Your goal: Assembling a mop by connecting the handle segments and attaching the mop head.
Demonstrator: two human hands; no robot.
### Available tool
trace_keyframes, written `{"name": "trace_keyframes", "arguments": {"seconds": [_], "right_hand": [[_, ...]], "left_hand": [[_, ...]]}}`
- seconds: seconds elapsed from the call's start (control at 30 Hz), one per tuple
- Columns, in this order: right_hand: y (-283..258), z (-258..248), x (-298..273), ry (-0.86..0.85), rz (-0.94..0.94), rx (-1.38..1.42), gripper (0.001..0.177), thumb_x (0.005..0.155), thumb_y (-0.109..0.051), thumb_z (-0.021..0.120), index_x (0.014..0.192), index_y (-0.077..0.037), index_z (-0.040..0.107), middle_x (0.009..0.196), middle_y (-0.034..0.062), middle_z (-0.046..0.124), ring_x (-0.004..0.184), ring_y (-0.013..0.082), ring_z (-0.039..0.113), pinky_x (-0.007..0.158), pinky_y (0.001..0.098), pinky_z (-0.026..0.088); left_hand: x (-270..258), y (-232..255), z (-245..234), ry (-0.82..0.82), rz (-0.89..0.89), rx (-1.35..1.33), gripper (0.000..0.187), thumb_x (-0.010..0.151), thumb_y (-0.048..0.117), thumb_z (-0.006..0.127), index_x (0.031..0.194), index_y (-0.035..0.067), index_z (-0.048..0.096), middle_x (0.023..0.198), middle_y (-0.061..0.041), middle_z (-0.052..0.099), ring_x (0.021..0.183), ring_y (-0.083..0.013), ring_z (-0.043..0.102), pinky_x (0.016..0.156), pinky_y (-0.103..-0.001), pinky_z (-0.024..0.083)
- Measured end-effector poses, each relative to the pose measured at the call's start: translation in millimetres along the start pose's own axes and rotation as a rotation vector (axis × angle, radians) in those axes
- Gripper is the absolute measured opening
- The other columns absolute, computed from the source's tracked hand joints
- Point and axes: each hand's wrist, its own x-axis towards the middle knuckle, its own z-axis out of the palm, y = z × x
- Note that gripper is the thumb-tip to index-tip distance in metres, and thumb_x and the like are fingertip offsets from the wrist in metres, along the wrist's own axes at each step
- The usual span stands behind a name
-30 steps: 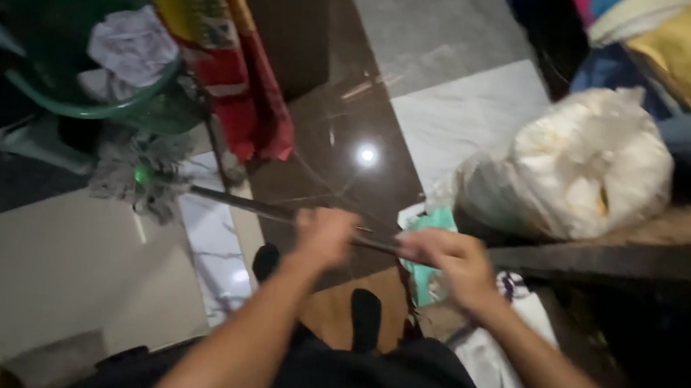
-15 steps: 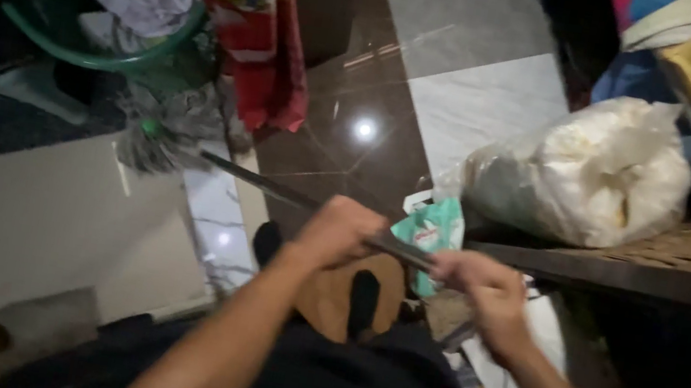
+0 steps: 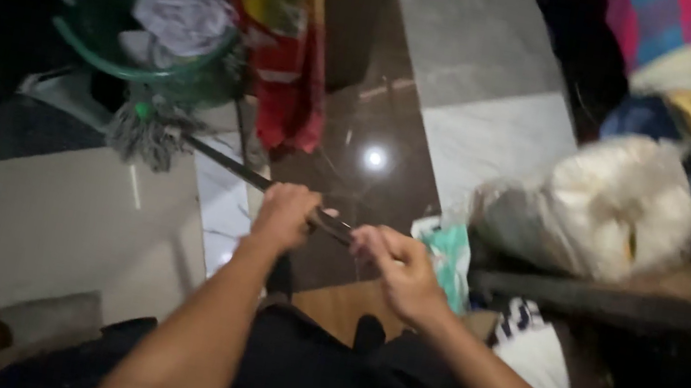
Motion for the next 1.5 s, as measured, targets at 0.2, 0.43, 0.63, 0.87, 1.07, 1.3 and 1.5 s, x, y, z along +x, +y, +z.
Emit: {"name": "trace_keyframes", "arguments": {"seconds": [0.2,0.43,0.63,0.87,1.07,1.3,1.5], "right_hand": [[57.6,-173.4,-115.9,0.190,-0.011,0.011,0.032,0.101,-0.023,0.056,0.104,0.002,0.076,0.096,0.0113,0.076,0.092,0.0190,0.070,0.087,0.0345,0.057],[7.8,-235.0,-164.4,0.189,-0.292,0.096,0.039,0.114,-0.023,0.054,0.087,0.004,0.065,0.094,0.0184,0.069,0.111,0.0318,0.065,0.110,0.0477,0.048],[48.8,-116.4,-91.6,0.150,-0.221,0.142,0.033,0.105,-0.022,0.054,0.092,0.003,0.070,0.100,0.0133,0.072,0.100,0.0244,0.067,0.092,0.0400,0.052],[4.2,46.9,35.5,0.010,-0.311,-0.024,0.041,0.108,-0.030,0.055,0.091,0.002,0.075,0.092,0.0071,0.073,0.089,0.0134,0.066,0.082,0.0294,0.052],[1.4,29.2,62.0,-0.023,-0.294,0.094,0.042,0.109,-0.033,0.056,0.090,0.001,0.071,0.085,0.0053,0.071,0.083,0.0121,0.063,0.076,0.0286,0.051],[81.3,-112.4,-78.3,0.155,-0.130,0.140,0.029,0.105,-0.023,0.056,0.099,-0.002,0.075,0.093,0.0068,0.071,0.083,0.0151,0.064,0.075,0.0298,0.052],[50.9,-233.8,-172.3,0.219,-0.037,0.031,0.028,0.093,-0.021,0.060,0.080,0.002,0.071,0.100,0.0156,0.075,0.094,0.0277,0.066,0.088,0.0435,0.050]], "left_hand": [[15.7,163.7,48.9,-0.370,0.266,-0.044,0.016,0.084,0.025,0.072,0.097,0.017,0.073,0.104,-0.014,0.073,0.107,-0.0348,0.067,0.094,-0.050,0.049],[40.0,239.2,50.7,-0.183,0.610,-0.269,0.015,0.075,0.023,0.074,0.086,0.015,0.066,0.088,-0.008,0.071,0.098,-0.0319,0.067,0.091,-0.049,0.047],[11.8,105.1,44.2,-0.144,0.530,-0.185,0.017,0.071,0.020,0.076,0.084,0.015,0.067,0.089,-0.006,0.072,0.093,-0.0305,0.070,0.080,-0.048,0.053],[9.4,-56.2,-16.3,-0.297,-0.062,0.239,0.014,0.084,0.024,0.075,0.097,0.019,0.077,0.104,-0.011,0.076,0.106,-0.0326,0.070,0.089,-0.051,0.052],[31.2,-33.1,-36.4,-0.264,-0.175,0.236,0.020,0.085,0.028,0.075,0.101,0.018,0.076,0.112,-0.013,0.072,0.113,-0.0344,0.065,0.096,-0.054,0.048],[11.1,129.2,50.6,-0.456,0.036,0.264,0.035,0.072,0.025,0.083,0.106,0.020,0.076,0.115,-0.010,0.070,0.119,-0.0301,0.062,0.096,-0.054,0.049],[10.8,240.4,89.6,-0.294,0.430,-0.057,0.022,0.084,0.035,0.076,0.096,0.017,0.078,0.106,-0.008,0.073,0.113,-0.0291,0.064,0.106,-0.061,0.037]]}}
